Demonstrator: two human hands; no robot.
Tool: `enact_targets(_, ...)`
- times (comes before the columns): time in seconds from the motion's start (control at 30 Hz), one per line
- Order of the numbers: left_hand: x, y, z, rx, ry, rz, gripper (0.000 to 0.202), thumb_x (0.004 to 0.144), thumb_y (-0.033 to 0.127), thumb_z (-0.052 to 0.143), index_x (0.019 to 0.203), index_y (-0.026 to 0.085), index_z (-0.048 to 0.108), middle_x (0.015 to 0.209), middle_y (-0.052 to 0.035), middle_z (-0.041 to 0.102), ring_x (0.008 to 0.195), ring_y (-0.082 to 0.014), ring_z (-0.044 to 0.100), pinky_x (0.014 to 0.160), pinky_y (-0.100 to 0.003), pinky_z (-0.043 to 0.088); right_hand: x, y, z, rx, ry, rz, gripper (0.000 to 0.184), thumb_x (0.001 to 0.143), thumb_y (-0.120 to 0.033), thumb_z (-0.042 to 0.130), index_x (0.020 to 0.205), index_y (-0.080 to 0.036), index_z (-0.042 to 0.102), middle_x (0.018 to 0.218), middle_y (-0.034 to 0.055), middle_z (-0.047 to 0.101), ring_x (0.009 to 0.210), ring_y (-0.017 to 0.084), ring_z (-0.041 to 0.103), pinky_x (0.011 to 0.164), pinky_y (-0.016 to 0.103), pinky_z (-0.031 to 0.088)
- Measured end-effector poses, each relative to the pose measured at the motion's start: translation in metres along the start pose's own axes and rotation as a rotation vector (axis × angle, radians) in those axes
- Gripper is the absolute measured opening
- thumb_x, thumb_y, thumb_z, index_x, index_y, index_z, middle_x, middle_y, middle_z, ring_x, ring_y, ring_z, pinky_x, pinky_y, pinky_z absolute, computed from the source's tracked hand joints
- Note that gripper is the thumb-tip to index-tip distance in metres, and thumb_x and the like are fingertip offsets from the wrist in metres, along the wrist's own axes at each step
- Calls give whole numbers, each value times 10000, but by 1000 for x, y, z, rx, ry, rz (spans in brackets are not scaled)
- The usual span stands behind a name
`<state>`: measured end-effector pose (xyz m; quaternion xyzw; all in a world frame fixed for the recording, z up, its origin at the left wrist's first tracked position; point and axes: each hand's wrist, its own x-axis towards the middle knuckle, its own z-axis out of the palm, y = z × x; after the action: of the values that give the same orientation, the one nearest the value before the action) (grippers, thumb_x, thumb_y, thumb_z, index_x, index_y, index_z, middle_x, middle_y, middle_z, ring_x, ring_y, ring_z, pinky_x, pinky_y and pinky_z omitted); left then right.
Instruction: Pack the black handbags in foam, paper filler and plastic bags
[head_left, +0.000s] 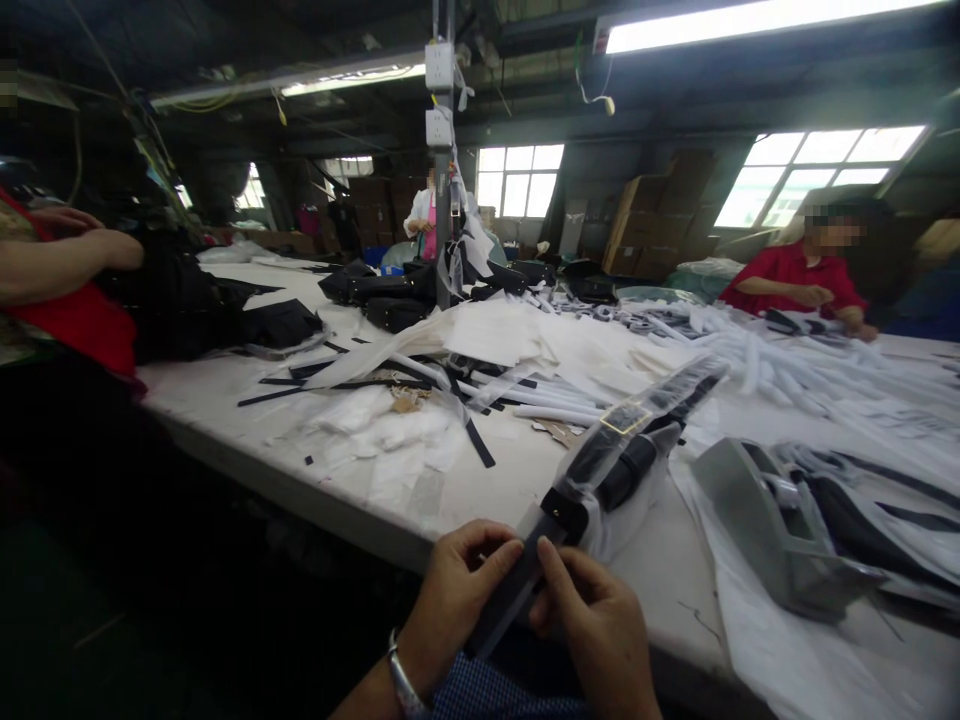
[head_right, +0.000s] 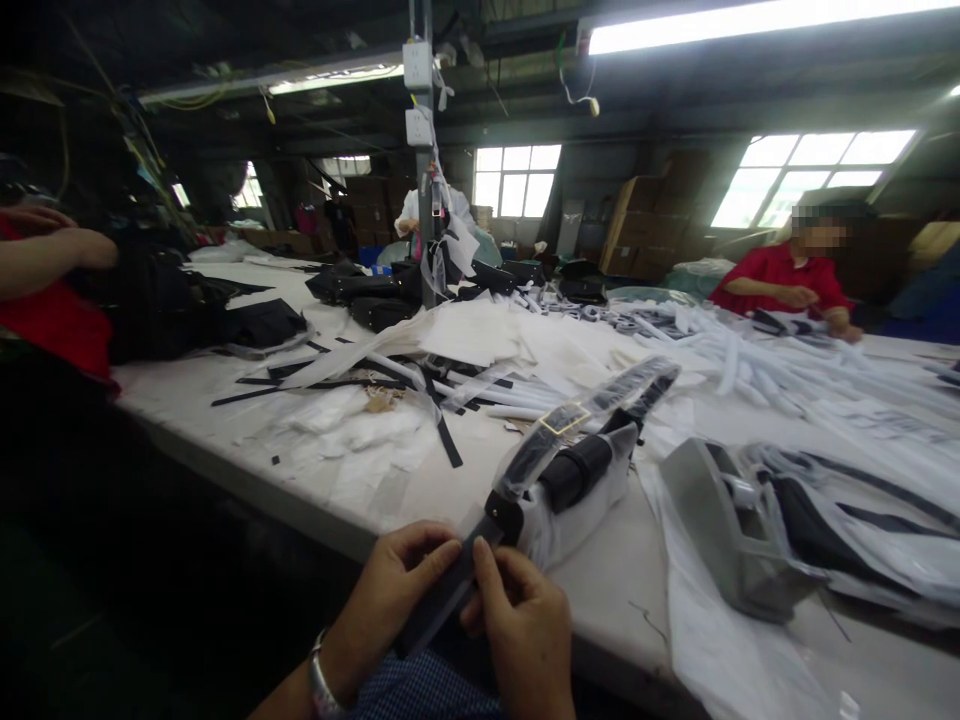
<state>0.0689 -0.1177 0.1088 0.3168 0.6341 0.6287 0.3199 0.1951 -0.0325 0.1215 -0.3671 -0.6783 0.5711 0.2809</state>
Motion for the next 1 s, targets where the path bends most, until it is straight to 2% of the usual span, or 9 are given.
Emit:
enact_targets(0.2, -6, -8, 13, 133, 166, 164, 245, 860, 418, 646, 872, 182, 713, 808, -32, 676, 715, -164, 599, 648, -252, 459, 3, -3, 3, -14, 23, -8, 472, 841, -596, 581, 607, -194, 663, 451, -7, 586, 449, 160, 564, 484, 239, 448)
enact_targets(0.33, -5, -9, 17, 111, 162, 151, 244, 860, 419, 646, 916, 191, 711, 846, -28, 685, 728, -157, 593, 648, -241, 456, 4, 0, 4, -80, 52, -33, 473, 839, -586, 591, 594, -187, 661, 439, -18, 563, 447, 139, 538, 495, 226, 422)
enact_targets(0.47, -1, -11, 18, 67, 163, 119, 235, 865, 403, 642, 862, 178, 712, 767, -21, 677, 659, -146, 567, 615, -240, 451, 5, 1, 3, -75, 42, -13, 487, 845, -612, 564, 632, -188, 675, 447, -14, 574, 456, 147, 552, 507, 232, 433)
enact_targets(0.57, -2, -12, 18, 73, 181, 163, 206, 867, 374, 649, 841, 179, 710, 752, -17, 675, 649, -143, 576, 606, -233, 461, 5, 0, 2, -77, 33, -16, 476, 838, -612, 576, 639, -193, 677, 452, -13, 583, 464, 149, 555, 524, 235, 439)
enact_targets(0.77, -7, -10, 19, 235, 246, 493, 76, 892, 200, 635, 868, 199, 707, 808, -15, 687, 748, -135, 646, 677, -206, 506, 8, -1, 3, -54, 43, 9, 447, 795, -591, 648, 594, -194, 678, 444, -1, 577, 459, 153, 541, 508, 241, 428)
enact_targets(1.0, -8, -16, 22, 380, 271, 793, 165, 904, 79, 592, 1011, 165, 684, 849, -48, 678, 761, -127, 671, 711, -181, 550, 13, 10, 0, 42, 21, 50, 477, 762, -619, 666, 555, -189, 648, 465, 30, 602, 449, 173, 561, 470, 257, 455)
